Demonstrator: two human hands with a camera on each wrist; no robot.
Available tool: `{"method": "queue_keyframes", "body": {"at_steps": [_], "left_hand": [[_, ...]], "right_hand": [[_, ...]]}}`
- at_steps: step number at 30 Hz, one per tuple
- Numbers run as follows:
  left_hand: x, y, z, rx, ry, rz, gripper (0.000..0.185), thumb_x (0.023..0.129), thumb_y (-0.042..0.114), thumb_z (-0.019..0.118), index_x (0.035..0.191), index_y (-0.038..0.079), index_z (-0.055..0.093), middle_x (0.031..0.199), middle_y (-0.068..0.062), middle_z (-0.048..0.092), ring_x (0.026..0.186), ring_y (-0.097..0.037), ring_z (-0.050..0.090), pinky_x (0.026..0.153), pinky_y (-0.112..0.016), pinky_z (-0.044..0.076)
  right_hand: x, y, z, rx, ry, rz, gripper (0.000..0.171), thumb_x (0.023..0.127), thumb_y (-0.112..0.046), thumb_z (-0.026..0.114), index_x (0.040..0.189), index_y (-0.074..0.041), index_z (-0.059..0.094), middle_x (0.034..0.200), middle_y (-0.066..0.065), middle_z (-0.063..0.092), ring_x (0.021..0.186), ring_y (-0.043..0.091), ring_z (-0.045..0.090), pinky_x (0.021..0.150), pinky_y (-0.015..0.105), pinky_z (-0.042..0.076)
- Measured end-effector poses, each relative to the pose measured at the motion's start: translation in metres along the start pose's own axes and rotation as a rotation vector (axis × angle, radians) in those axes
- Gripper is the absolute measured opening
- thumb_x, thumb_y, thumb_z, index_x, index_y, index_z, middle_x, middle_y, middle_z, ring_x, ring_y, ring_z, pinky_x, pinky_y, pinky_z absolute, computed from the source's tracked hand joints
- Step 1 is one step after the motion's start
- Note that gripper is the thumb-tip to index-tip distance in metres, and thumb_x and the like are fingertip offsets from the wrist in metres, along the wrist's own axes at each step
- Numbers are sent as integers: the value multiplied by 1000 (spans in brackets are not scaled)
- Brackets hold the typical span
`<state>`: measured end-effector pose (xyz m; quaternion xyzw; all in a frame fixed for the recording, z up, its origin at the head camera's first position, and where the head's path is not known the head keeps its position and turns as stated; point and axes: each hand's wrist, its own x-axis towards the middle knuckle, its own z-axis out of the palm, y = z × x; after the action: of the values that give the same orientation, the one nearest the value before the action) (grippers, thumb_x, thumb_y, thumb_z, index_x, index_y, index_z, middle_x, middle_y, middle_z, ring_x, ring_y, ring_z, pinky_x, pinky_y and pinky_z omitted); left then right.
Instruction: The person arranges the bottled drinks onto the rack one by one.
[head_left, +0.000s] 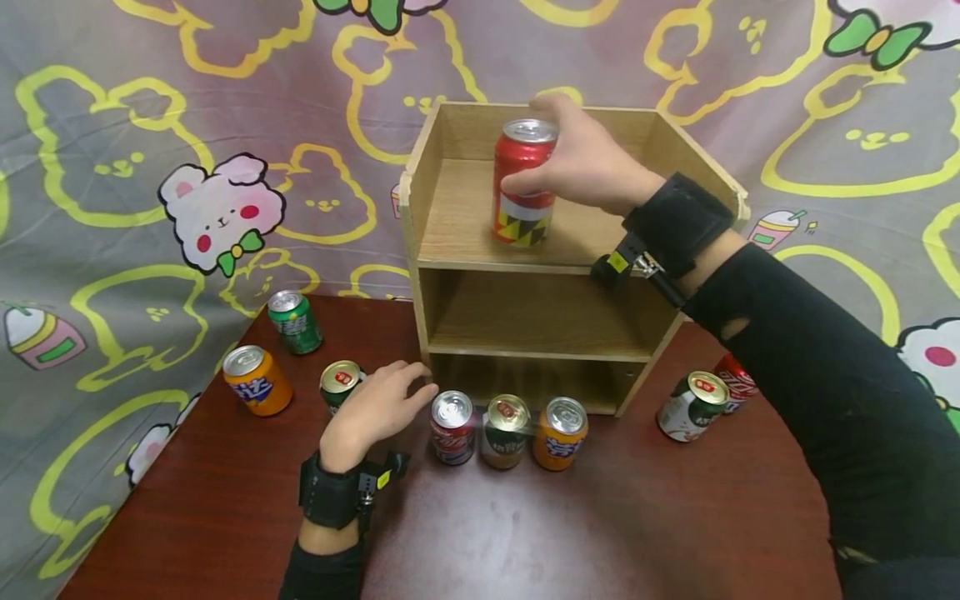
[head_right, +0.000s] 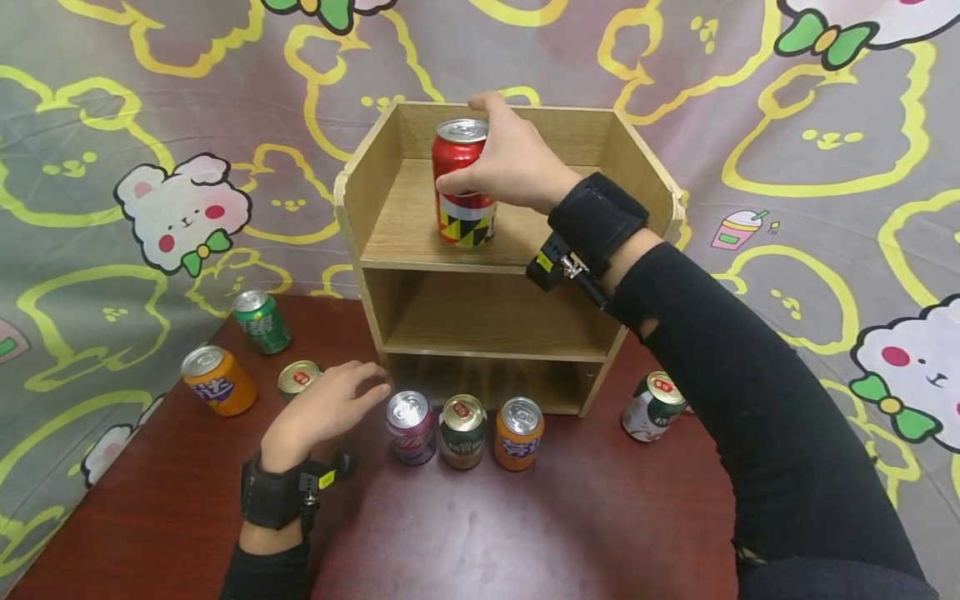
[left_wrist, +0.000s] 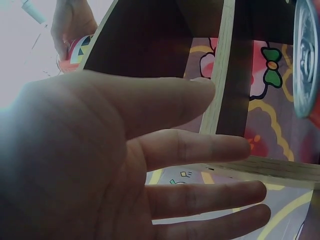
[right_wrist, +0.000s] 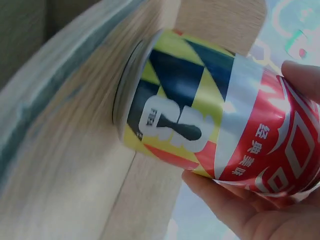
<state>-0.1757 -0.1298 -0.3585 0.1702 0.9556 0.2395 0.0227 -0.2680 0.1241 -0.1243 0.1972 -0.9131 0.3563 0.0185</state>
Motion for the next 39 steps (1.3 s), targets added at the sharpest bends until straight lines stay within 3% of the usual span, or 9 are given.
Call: {"method": "queue_keyframes", "body": {"at_steps": [4,9,39], "left_hand": [[0,0,1,2,0,-1,38,94,32,57,120,5,61,114,-14,60,104,-30,58,87,-48,46],[0,0,3,-1,-7,3,37,95,32,56,120,5,61,113,-13,61,103,-30,58,86,-48,46],[2,1,3,13,-24,-25,40,94,33,57,122,4,60,114,-15,60,102,-30,58,86,-48,47]], "right_hand": [[1,-3,1,-115,0,-18,89,80,-34,75,148,-13,21,134,10,45,118,23,48,93,38,44],[5,-5,2,-160,-27,-14,77,82,-35,72,141,-9,30,129,9,48,115,22,50,92,37,45],[41,-19,14,-215,8,123,80,82,-46,69,139,-9,27,131,10,47,117,21,52,91,32,47]]}}
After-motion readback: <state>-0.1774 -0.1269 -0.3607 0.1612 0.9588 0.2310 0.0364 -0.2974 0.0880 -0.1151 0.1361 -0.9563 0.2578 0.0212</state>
